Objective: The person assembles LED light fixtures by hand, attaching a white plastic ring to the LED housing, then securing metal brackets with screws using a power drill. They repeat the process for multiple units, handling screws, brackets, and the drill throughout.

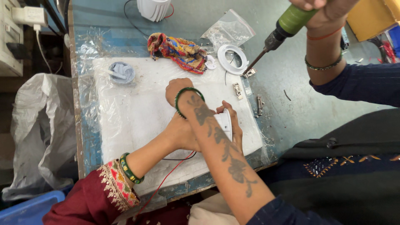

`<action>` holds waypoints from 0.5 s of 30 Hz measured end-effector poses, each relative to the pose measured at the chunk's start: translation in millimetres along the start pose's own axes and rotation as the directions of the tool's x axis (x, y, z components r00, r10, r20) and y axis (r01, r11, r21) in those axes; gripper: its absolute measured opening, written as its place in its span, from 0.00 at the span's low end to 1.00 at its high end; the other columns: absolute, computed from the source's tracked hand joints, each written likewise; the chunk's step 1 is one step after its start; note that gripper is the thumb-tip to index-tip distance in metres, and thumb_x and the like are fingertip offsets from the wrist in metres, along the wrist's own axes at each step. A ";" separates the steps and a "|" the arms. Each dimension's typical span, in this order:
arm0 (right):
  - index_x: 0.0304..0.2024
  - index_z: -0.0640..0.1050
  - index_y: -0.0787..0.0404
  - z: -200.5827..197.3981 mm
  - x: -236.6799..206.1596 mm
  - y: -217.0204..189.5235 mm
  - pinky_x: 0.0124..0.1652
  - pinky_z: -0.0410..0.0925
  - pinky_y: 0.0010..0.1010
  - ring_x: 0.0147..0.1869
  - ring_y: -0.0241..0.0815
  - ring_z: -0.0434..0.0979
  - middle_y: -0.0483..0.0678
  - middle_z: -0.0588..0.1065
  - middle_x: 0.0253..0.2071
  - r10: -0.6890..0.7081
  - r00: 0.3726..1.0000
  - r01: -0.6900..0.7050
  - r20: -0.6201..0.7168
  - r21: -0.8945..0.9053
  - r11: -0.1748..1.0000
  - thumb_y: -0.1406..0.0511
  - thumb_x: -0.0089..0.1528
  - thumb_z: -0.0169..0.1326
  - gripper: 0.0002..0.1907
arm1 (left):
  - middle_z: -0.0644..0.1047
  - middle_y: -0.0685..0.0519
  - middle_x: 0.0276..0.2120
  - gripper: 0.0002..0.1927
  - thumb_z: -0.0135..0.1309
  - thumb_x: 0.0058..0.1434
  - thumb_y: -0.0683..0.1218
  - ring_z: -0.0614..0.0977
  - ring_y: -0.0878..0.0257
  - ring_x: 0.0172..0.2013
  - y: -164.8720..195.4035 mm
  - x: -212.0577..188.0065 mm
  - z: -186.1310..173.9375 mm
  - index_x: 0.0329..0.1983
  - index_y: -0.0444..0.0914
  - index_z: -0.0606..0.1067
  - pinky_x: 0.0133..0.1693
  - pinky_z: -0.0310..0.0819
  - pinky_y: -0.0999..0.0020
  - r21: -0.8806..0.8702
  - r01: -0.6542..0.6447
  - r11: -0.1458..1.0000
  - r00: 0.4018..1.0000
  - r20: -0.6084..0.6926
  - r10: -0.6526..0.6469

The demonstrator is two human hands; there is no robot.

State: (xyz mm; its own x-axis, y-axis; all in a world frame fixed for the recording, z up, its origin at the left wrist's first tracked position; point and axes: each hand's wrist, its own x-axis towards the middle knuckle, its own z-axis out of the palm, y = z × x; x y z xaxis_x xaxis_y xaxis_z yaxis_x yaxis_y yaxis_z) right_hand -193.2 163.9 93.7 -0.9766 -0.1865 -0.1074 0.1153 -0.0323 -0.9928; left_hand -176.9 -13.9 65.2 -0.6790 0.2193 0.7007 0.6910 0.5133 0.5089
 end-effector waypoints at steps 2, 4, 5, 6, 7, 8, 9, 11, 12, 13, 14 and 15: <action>0.69 0.62 0.58 -5.0 1.2 0.5 0.55 0.74 0.35 0.59 0.46 0.75 0.52 0.68 0.55 0.014 0.999 -0.019 0.053 0.111 0.994 0.69 0.62 0.54 0.33 | 0.79 0.46 0.51 0.35 0.67 0.45 0.60 0.77 0.45 0.52 -1.1 0.7 -1.7 0.53 0.39 0.76 0.55 0.68 0.48 -0.038 0.048 0.998 0.998 0.048 -0.046; 0.71 0.59 0.64 -11.6 3.4 0.8 0.60 0.68 0.35 0.62 0.47 0.71 0.52 0.64 0.59 -0.297 0.929 0.312 0.222 -0.036 0.949 0.64 0.58 0.61 0.42 | 0.78 0.45 0.50 0.35 0.66 0.48 0.58 0.78 0.44 0.51 -1.3 2.0 -3.3 0.56 0.36 0.74 0.54 0.69 0.49 -0.082 0.082 0.993 0.992 0.101 -0.073; 0.72 0.58 0.67 -15.2 4.2 0.7 0.63 0.65 0.35 0.64 0.47 0.70 0.53 0.63 0.60 -0.426 0.848 0.474 0.316 -0.092 0.876 0.62 0.56 0.64 0.47 | 0.79 0.45 0.50 0.34 0.64 0.50 0.58 0.79 0.44 0.51 -0.9 2.1 -4.9 0.57 0.36 0.73 0.54 0.70 0.50 -0.103 0.096 0.990 0.988 0.129 -0.082; 0.73 0.58 0.68 -18.4 4.4 0.7 0.64 0.64 0.34 0.65 0.47 0.69 0.53 0.64 0.61 -0.432 0.837 0.485 0.336 -0.088 0.870 0.57 0.54 0.62 0.49 | 0.79 0.45 0.50 0.34 0.63 0.53 0.57 0.79 0.45 0.51 -0.8 2.9 -6.3 0.59 0.36 0.72 0.53 0.70 0.51 -0.121 0.109 0.987 0.983 0.160 -0.089; 0.74 0.59 0.69 -22.0 4.4 0.0 0.65 0.62 0.34 0.66 0.47 0.68 0.54 0.64 0.62 -0.440 0.826 0.497 0.354 -0.087 0.863 0.51 0.52 0.60 0.53 | 0.78 0.44 0.49 0.36 0.63 0.52 0.57 0.79 0.45 0.50 0.1 4.4 -6.0 0.60 0.35 0.71 0.52 0.70 0.51 -0.072 0.149 0.986 0.971 0.198 -0.133; 0.74 0.59 0.70 -24.3 3.3 -0.4 0.66 0.61 0.33 0.66 0.47 0.68 0.54 0.65 0.63 -0.443 0.816 0.506 0.372 -0.086 0.859 0.45 0.50 0.57 0.57 | 0.78 0.43 0.49 0.37 0.63 0.50 0.58 0.80 0.44 0.49 2.4 3.1 -6.9 0.60 0.35 0.70 0.51 0.70 0.51 -0.021 0.191 0.981 0.955 0.233 -0.181; 0.74 0.60 0.70 -25.8 2.2 -0.9 0.66 0.60 0.34 0.66 0.47 0.67 0.55 0.65 0.63 -0.418 0.834 0.486 0.360 -0.121 0.865 0.43 0.49 0.57 0.58 | 0.78 0.42 0.48 0.39 0.63 0.49 0.58 0.80 0.44 0.48 3.3 2.7 -7.7 0.60 0.35 0.69 0.49 0.70 0.52 0.036 0.232 0.972 0.936 0.264 -0.233; 0.74 0.60 0.70 -25.8 -2.5 -1.4 0.66 0.60 0.36 0.66 0.49 0.67 0.56 0.64 0.62 -0.360 0.870 0.436 0.337 -0.188 0.880 0.39 0.48 0.55 0.61 | 0.77 0.41 0.50 0.38 0.62 0.51 0.58 0.80 0.44 0.49 1.1 6.4 -6.8 0.61 0.34 0.68 0.50 0.71 0.53 0.033 0.217 0.976 0.926 0.309 -0.216; 0.74 0.60 0.70 -25.0 -3.7 -1.9 0.66 0.60 0.35 0.66 0.49 0.67 0.56 0.64 0.62 -0.366 0.869 0.441 0.333 -0.182 0.879 0.40 0.48 0.55 0.60 | 0.77 0.40 0.50 0.38 0.62 0.51 0.57 0.80 0.44 0.49 0.2 7.5 -6.1 0.61 0.34 0.67 0.51 0.71 0.54 0.035 0.216 0.976 0.919 0.329 -0.215; 0.74 0.60 0.69 -23.7 -4.9 -2.6 0.66 0.59 0.35 0.67 0.49 0.66 0.56 0.64 0.63 -0.373 0.866 0.445 0.333 -0.178 0.877 0.40 0.49 0.55 0.60 | 0.77 0.40 0.50 0.39 0.62 0.50 0.57 0.80 0.45 0.49 -0.3 8.9 -5.0 0.62 0.34 0.67 0.50 0.71 0.54 0.028 0.234 0.972 0.911 0.343 -0.229; 0.74 0.60 0.69 -22.6 -5.9 -3.4 0.67 0.59 0.34 0.67 0.48 0.66 0.56 0.64 0.63 -0.376 0.864 0.449 0.335 -0.174 0.876 0.40 0.50 0.55 0.60 | 0.77 0.40 0.50 0.40 0.62 0.49 0.57 0.80 0.45 0.48 -0.6 9.6 -4.0 0.62 0.33 0.67 0.50 0.71 0.54 0.022 0.254 0.967 0.902 0.355 -0.245; 0.74 0.60 0.69 -21.6 -6.7 -4.4 0.67 0.59 0.35 0.67 0.49 0.66 0.56 0.64 0.63 -0.371 0.867 0.441 0.332 -0.168 0.882 0.40 0.50 0.55 0.60 | 0.77 0.40 0.50 0.41 0.62 0.48 0.57 0.80 0.45 0.48 -1.0 10.7 -3.5 0.62 0.33 0.66 0.50 0.71 0.54 0.017 0.276 0.961 0.893 0.364 -0.263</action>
State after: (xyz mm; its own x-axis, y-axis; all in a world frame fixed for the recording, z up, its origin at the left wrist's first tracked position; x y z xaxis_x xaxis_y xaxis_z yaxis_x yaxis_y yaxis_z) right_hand -191.1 186.5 97.6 -0.8295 -0.4757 0.2928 -0.3598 0.0541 -0.9315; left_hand -184.0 -14.9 73.9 -0.8787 0.3631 0.3098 0.4723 0.5681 0.6740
